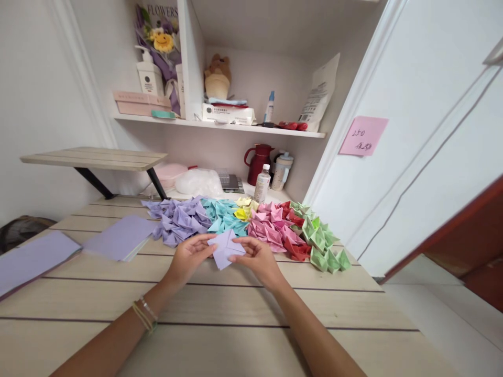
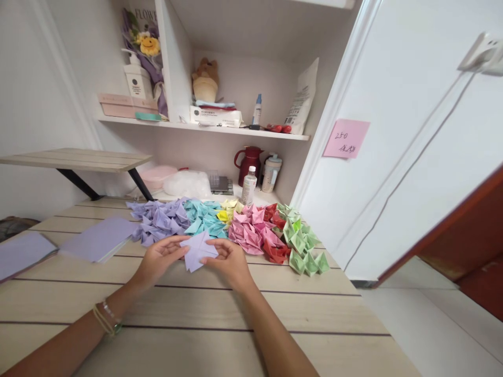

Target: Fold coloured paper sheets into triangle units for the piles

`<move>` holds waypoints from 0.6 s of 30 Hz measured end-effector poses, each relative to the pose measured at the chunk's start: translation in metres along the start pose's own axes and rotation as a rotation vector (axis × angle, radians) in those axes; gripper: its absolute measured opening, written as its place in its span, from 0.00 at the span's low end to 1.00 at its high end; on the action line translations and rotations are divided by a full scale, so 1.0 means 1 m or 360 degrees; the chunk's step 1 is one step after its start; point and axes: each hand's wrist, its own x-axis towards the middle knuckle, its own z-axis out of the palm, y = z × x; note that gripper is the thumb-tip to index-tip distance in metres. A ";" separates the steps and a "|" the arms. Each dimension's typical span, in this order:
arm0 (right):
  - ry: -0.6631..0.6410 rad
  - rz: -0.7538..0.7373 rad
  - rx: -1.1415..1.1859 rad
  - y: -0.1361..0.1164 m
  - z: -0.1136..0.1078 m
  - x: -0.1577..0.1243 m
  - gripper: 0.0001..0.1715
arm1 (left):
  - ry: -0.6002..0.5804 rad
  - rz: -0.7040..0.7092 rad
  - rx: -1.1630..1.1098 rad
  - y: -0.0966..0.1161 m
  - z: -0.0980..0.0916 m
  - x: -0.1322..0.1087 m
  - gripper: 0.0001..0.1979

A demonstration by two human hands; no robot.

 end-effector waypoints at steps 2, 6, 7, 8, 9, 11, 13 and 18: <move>0.0008 -0.0041 -0.0198 0.002 -0.003 0.001 0.26 | -0.0049 0.0007 0.0064 -0.002 -0.001 0.000 0.16; 0.0087 -0.0286 -0.0939 0.000 -0.009 0.001 0.17 | -0.0118 0.0064 0.0269 -0.007 -0.001 -0.001 0.19; 0.0082 -0.0362 -0.1089 -0.001 -0.010 0.001 0.15 | -0.0103 0.0090 0.0337 -0.008 -0.001 -0.002 0.19; 0.0063 -0.0428 -0.1197 -0.003 -0.010 0.001 0.14 | -0.0077 0.0117 0.0401 -0.009 -0.001 -0.002 0.17; 0.0037 -0.0484 -0.1264 -0.004 -0.010 0.000 0.14 | -0.0052 0.0140 0.0447 -0.009 -0.001 -0.001 0.16; 0.0002 -0.0571 -0.1294 -0.005 -0.008 -0.001 0.14 | -0.0035 0.0135 0.0433 -0.010 -0.001 -0.001 0.12; -0.0002 -0.0642 -0.1262 -0.004 -0.005 -0.003 0.15 | -0.0058 0.0051 0.0282 -0.010 -0.001 -0.001 0.12; 0.0012 -0.0778 -0.1337 0.002 0.002 -0.006 0.18 | -0.0133 -0.0105 -0.0117 -0.006 0.005 -0.005 0.22</move>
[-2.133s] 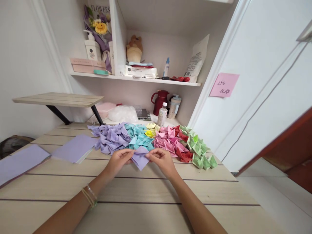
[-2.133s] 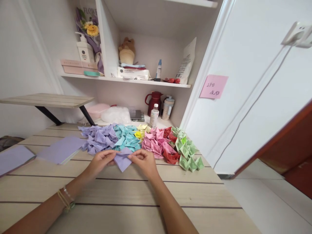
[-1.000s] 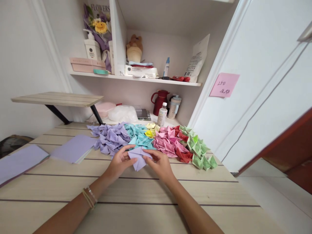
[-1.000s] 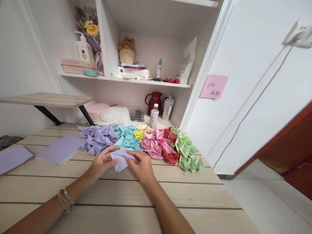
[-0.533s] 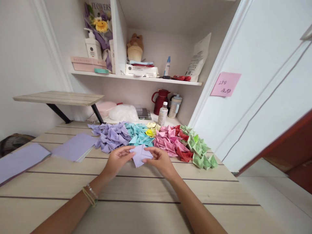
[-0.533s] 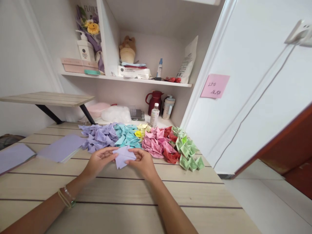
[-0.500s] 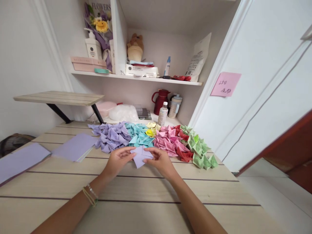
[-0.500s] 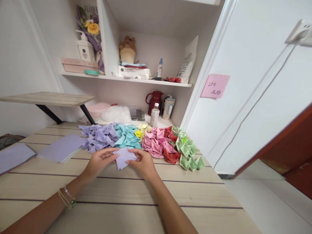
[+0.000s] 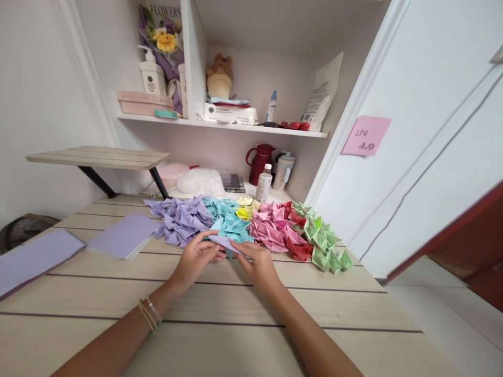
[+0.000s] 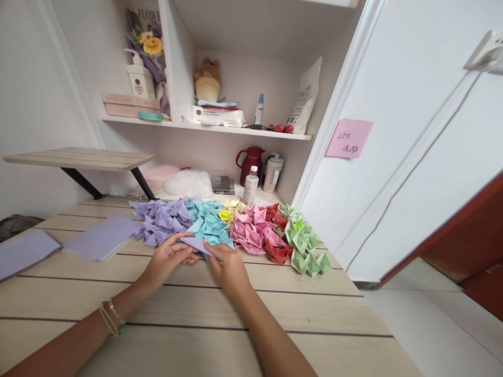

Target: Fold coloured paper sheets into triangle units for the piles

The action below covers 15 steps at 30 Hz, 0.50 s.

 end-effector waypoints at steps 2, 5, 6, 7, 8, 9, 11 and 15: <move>-0.0013 -0.0018 -0.0066 -0.002 0.001 -0.001 0.19 | -0.0047 0.0030 -0.0045 0.002 0.003 -0.002 0.22; -0.0030 0.0025 -0.0095 -0.007 0.000 -0.002 0.19 | -0.0039 0.0073 0.0006 0.003 0.004 -0.003 0.18; -0.0026 0.0066 -0.0087 -0.009 0.000 -0.002 0.20 | -0.0024 0.0083 0.0043 0.003 0.003 -0.003 0.17; -0.0020 0.0117 -0.0076 -0.010 0.000 -0.001 0.20 | -0.0010 0.0090 0.0087 0.003 0.003 -0.002 0.16; -0.0013 0.0174 -0.0065 -0.011 -0.001 -0.001 0.21 | 0.0000 0.0099 0.0138 0.002 0.002 -0.002 0.15; -0.0008 0.0227 -0.0050 -0.012 -0.001 0.000 0.20 | 0.0004 0.0110 0.0191 0.001 0.001 -0.001 0.15; -0.0016 0.0295 -0.0029 -0.013 -0.002 0.000 0.18 | -0.0008 0.0154 0.0319 -0.001 -0.001 0.000 0.15; -0.0084 0.0248 -0.0183 -0.013 -0.004 0.000 0.18 | -0.0021 0.0459 0.0792 -0.006 -0.003 -0.002 0.16</move>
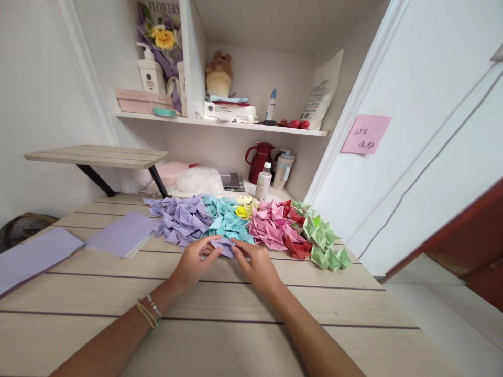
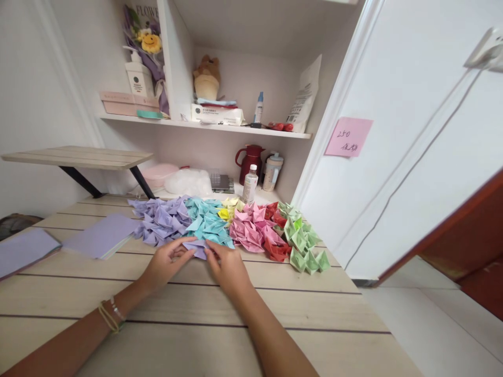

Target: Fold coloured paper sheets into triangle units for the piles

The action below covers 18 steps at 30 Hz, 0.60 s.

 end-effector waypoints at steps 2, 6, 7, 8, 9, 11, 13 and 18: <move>-0.0021 -0.0005 -0.0126 -0.001 0.000 -0.001 0.21 | 0.0038 0.0178 0.0246 0.000 0.002 -0.003 0.17; 0.0028 0.0049 0.0047 -0.001 0.002 -0.003 0.20 | 0.0130 0.0264 0.0283 0.004 0.006 -0.008 0.17; 0.0069 0.0090 0.0178 -0.001 0.004 -0.002 0.18 | 0.0137 0.0249 0.0229 0.006 0.007 -0.008 0.15; 0.0106 0.0147 0.0336 -0.001 0.006 -0.001 0.17 | 0.0137 0.0233 0.0174 0.007 0.008 -0.008 0.12; 0.0136 0.0217 0.0517 0.000 0.007 0.000 0.15 | 0.0135 0.0213 0.0125 0.008 0.008 -0.008 0.10; 0.0161 0.0361 0.0908 0.001 0.010 0.001 0.10 | 0.0139 0.0149 0.0038 0.008 0.007 -0.006 0.08; 0.0149 0.0466 0.1231 0.001 0.012 0.003 0.08 | 0.0142 0.0024 -0.0103 0.007 0.005 -0.004 0.09; 0.0026 0.0509 0.1404 0.002 0.007 0.005 0.13 | 0.0095 -0.0206 -0.0436 0.007 0.001 0.000 0.07</move>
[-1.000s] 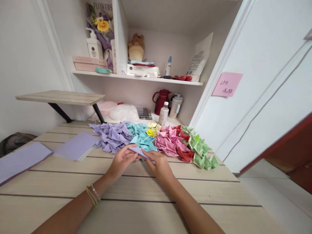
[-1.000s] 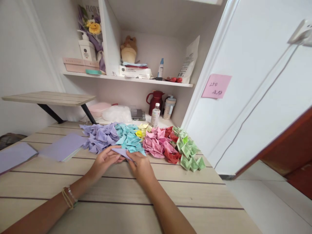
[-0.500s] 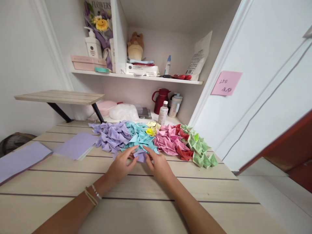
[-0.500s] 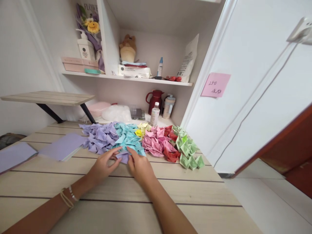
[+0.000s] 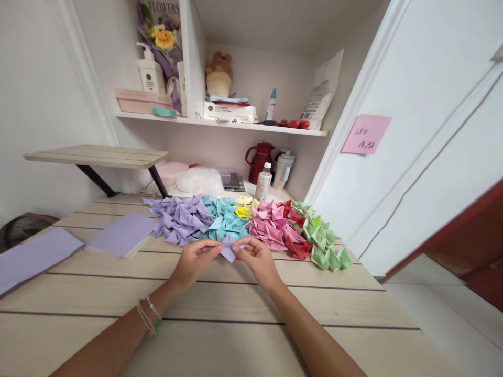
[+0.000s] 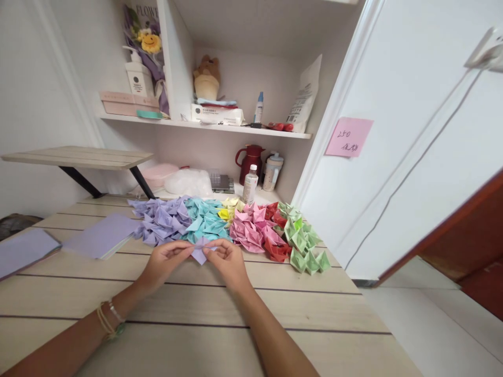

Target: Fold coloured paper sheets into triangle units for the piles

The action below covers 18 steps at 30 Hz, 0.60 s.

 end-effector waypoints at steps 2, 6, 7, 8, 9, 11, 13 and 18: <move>0.0003 -0.0039 -0.0104 0.000 -0.002 0.001 0.13 | 0.0008 -0.0023 -0.0012 0.003 0.000 0.000 0.05; 0.0057 -0.0135 -0.0232 0.004 -0.003 0.001 0.13 | 0.0051 -0.0081 -0.0155 0.008 0.002 -0.001 0.05; 0.0071 -0.0162 -0.0258 0.004 -0.003 0.001 0.14 | 0.0066 -0.0083 -0.0171 0.008 0.003 -0.001 0.05; 0.0083 -0.0198 -0.0310 0.005 -0.002 0.001 0.14 | 0.0077 -0.0081 -0.0164 0.008 0.003 -0.002 0.05; 0.0082 -0.0244 -0.0395 0.004 -0.002 0.000 0.13 | 0.0080 -0.0084 -0.0139 0.008 0.003 -0.001 0.05; 0.0064 -0.0360 -0.0620 0.002 -0.002 -0.002 0.12 | 0.0079 -0.0107 -0.0082 0.007 0.002 -0.001 0.05; 0.0038 -0.0473 -0.0820 -0.001 -0.003 -0.003 0.12 | 0.0077 -0.0124 -0.0088 0.006 0.000 0.000 0.06; 0.0065 -0.0561 -0.1001 -0.004 -0.008 -0.003 0.14 | -0.0108 -0.0180 -0.0227 0.006 -0.001 0.002 0.15</move>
